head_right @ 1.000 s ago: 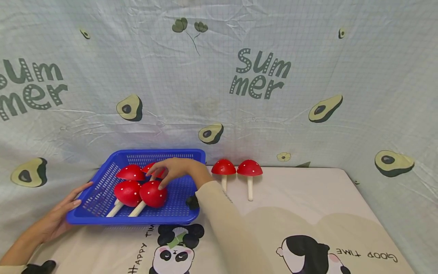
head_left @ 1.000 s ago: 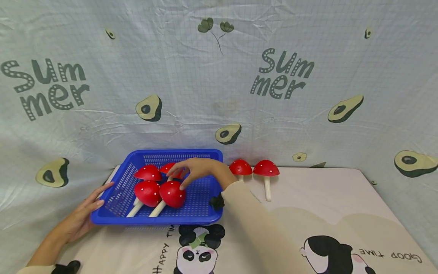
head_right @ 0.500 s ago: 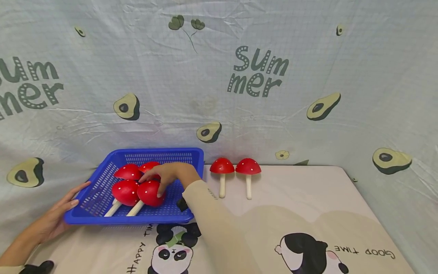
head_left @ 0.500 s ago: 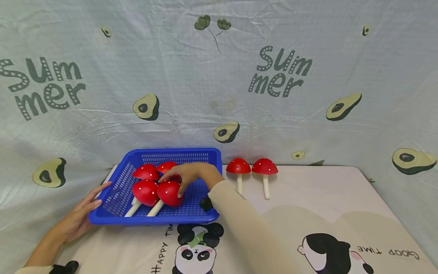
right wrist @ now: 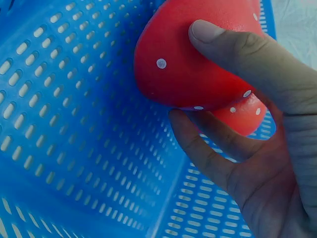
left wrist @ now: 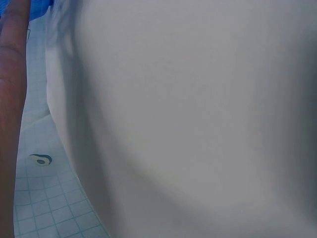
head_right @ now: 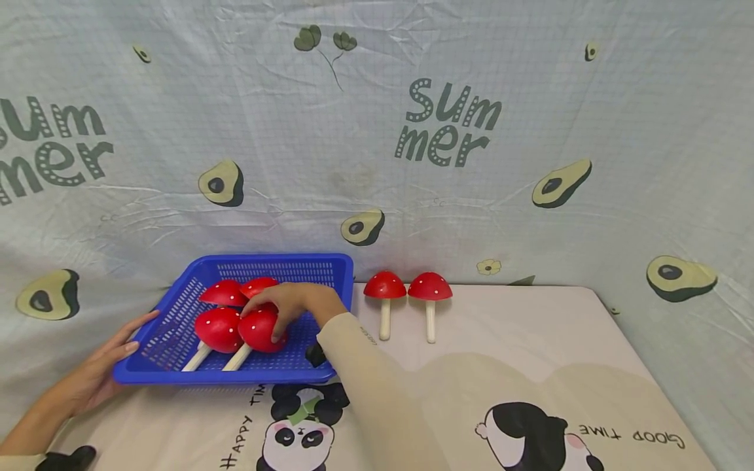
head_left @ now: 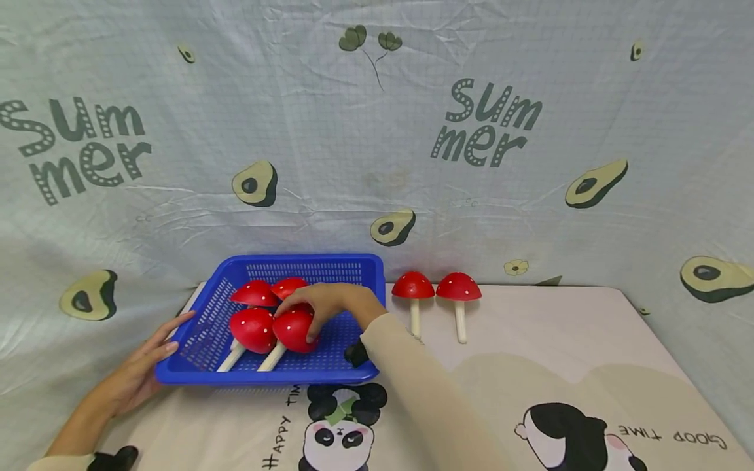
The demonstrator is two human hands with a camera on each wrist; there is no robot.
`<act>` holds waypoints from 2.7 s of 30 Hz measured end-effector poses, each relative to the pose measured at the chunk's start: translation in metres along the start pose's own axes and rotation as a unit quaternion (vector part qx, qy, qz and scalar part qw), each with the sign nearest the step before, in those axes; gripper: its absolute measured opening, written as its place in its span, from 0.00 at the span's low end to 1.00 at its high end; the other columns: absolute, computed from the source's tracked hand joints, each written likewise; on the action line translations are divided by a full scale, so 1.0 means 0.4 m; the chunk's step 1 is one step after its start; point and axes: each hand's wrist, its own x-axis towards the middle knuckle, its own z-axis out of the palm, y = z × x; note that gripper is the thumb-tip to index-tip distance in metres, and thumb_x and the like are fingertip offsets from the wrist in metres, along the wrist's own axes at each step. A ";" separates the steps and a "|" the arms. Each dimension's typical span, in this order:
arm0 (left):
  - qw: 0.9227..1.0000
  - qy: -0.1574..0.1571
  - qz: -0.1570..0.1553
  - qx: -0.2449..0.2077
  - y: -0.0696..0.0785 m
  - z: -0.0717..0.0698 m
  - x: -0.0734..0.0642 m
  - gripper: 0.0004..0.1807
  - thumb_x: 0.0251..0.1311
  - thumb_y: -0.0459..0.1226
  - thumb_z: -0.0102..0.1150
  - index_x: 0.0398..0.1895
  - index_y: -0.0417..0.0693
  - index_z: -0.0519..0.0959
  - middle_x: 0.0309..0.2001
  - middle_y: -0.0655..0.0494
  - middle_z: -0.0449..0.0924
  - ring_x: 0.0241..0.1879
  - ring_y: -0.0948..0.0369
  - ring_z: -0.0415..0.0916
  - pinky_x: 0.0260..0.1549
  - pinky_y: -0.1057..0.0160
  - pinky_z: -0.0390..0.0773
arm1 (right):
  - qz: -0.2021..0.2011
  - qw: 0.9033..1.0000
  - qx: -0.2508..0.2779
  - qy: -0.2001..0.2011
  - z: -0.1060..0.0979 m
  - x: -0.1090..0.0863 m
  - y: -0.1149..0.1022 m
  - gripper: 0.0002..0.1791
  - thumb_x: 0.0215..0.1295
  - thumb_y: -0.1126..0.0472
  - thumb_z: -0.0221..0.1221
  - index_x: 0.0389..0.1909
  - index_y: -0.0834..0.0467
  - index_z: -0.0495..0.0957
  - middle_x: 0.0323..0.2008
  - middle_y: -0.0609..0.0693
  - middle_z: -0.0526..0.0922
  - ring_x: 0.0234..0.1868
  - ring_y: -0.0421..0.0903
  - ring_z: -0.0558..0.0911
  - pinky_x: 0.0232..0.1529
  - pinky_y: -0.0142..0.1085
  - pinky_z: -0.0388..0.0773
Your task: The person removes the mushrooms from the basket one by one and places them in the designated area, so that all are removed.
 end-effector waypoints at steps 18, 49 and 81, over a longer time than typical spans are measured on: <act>0.999 0.020 -0.014 0.021 0.008 0.013 -0.006 0.32 0.81 0.44 0.36 0.81 0.80 0.42 0.73 0.45 0.39 0.53 0.68 0.78 0.52 0.58 0.82 | -0.097 0.995 0.014 0.023 -0.091 -0.090 -0.042 0.39 0.52 0.67 0.67 0.68 0.42 0.75 0.66 0.46 0.69 0.66 0.44 0.66 0.48 0.30 0.80; 1.000 0.011 -0.003 0.024 0.000 -0.001 0.000 0.30 0.82 0.44 0.33 0.80 0.81 0.42 0.75 0.37 0.35 0.53 0.67 0.78 0.50 0.58 0.82 | -0.069 0.960 0.032 0.269 -0.109 -0.205 -0.025 0.38 0.52 0.55 0.75 0.62 0.58 0.68 0.59 0.52 0.75 0.57 0.47 0.77 0.48 0.35 0.82; 1.000 -0.005 0.012 0.023 -0.002 -0.003 -0.006 0.30 0.82 0.43 0.32 0.79 0.81 0.45 0.67 0.61 0.51 0.54 0.65 0.79 0.52 0.57 0.82 | -0.033 0.918 0.037 0.392 -0.085 -0.398 0.029 0.32 0.53 0.53 0.72 0.60 0.52 0.76 0.59 0.50 0.78 0.58 0.52 0.78 0.47 0.47 0.84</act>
